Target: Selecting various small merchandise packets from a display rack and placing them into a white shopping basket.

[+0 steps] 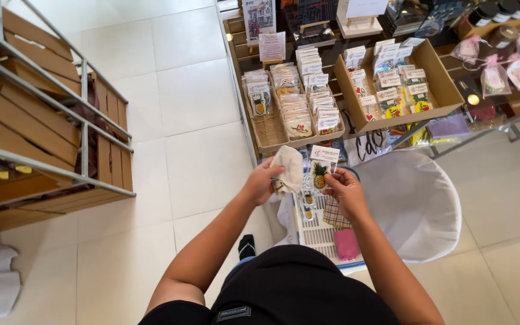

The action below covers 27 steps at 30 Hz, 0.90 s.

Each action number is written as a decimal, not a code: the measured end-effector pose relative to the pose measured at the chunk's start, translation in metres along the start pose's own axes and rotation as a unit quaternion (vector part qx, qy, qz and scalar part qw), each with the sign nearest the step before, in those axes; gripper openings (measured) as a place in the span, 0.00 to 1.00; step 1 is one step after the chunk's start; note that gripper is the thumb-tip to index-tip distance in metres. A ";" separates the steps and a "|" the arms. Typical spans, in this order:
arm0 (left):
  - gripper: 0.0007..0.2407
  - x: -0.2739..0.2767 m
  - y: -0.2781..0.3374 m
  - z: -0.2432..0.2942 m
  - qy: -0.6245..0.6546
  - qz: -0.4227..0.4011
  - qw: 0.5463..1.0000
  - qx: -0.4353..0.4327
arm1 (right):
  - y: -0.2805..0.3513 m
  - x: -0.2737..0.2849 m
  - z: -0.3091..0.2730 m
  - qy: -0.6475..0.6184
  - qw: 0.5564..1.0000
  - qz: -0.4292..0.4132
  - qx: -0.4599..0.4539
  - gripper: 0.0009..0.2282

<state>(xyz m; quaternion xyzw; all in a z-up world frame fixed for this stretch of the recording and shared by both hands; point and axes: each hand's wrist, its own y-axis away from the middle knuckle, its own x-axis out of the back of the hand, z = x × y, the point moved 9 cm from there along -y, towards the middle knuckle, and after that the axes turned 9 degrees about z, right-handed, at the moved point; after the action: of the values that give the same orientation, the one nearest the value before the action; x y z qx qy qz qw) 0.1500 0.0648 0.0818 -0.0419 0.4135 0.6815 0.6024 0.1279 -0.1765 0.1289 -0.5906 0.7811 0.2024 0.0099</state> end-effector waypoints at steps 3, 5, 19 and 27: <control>0.15 -0.002 0.020 0.030 0.020 0.060 0.996 -0.059 | -0.012 0.010 0.008 -0.004 1.000 -0.020 -0.015 0.10; 0.15 -0.008 0.031 0.045 0.027 0.088 0.993 -0.077 | -0.016 0.003 0.001 -0.007 0.999 -0.032 -0.020 0.10; 0.21 0.023 -0.008 0.112 0.027 0.164 0.972 -0.167 | -0.077 -0.100 -0.019 -0.017 0.997 -0.073 0.010 0.09; 0.12 0.022 -0.049 0.186 -0.157 0.101 0.975 -0.117 | -0.142 -0.176 -0.010 0.072 0.996 -0.056 0.020 0.11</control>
<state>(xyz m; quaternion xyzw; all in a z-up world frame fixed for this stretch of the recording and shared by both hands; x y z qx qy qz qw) 0.2676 0.1931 0.1661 0.0375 0.2335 0.7804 0.5788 0.3148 -0.0497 0.1397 -0.6462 0.7493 0.1427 -0.0226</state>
